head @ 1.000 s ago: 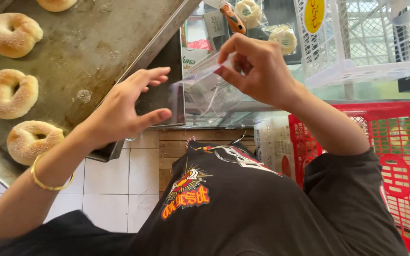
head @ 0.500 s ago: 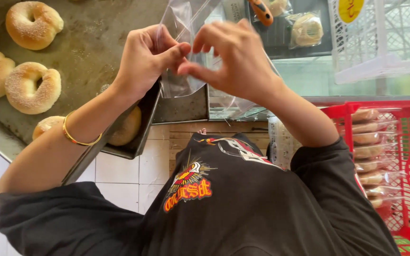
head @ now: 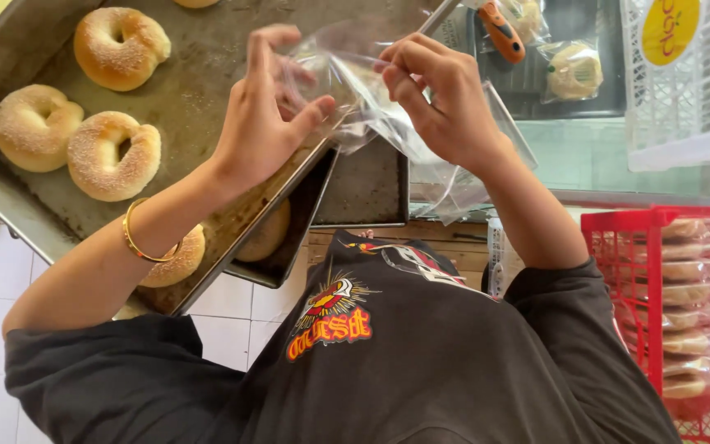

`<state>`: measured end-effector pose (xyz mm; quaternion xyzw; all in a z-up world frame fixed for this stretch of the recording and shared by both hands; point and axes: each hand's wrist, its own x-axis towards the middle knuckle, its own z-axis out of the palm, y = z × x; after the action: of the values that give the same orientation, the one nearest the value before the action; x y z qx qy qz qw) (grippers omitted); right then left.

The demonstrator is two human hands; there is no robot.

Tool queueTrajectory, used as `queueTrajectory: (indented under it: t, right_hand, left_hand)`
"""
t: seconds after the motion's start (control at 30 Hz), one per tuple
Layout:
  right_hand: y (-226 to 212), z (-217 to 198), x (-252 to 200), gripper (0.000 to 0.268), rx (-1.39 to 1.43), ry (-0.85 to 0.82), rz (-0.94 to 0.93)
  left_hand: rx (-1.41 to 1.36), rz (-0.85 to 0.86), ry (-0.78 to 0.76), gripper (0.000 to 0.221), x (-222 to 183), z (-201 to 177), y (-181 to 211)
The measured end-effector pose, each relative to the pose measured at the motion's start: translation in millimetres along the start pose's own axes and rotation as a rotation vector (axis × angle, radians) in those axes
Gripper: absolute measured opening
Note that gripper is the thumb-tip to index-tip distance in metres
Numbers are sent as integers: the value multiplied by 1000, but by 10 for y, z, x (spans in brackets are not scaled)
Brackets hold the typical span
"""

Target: The person places bagels into plastic bags by hand and then arranges the bagged bagels into a red crate.

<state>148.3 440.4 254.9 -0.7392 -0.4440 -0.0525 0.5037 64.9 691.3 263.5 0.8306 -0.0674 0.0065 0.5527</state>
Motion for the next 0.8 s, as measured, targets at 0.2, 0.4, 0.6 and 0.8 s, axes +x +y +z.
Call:
queueTrajectory:
  t: [0.2, 0.4, 0.6, 0.8]
  right_hand:
    - [-66, -67, 201, 14, -10, -269, -86]
    - [-216, -180, 379, 17, 15, -411, -178]
    - [-310, -293, 531, 21, -77, -437, -251]
    - [-332, -201, 789, 28, -521, -299, -544]
  left_hand:
    - [508, 687, 213, 61, -146, -255, 19]
    - [553, 664, -38, 60, -258, -317, 14]
    - [693, 675, -108, 22, -369, -402, 132]
    - [837, 628, 130, 37, -446, -525, 270]
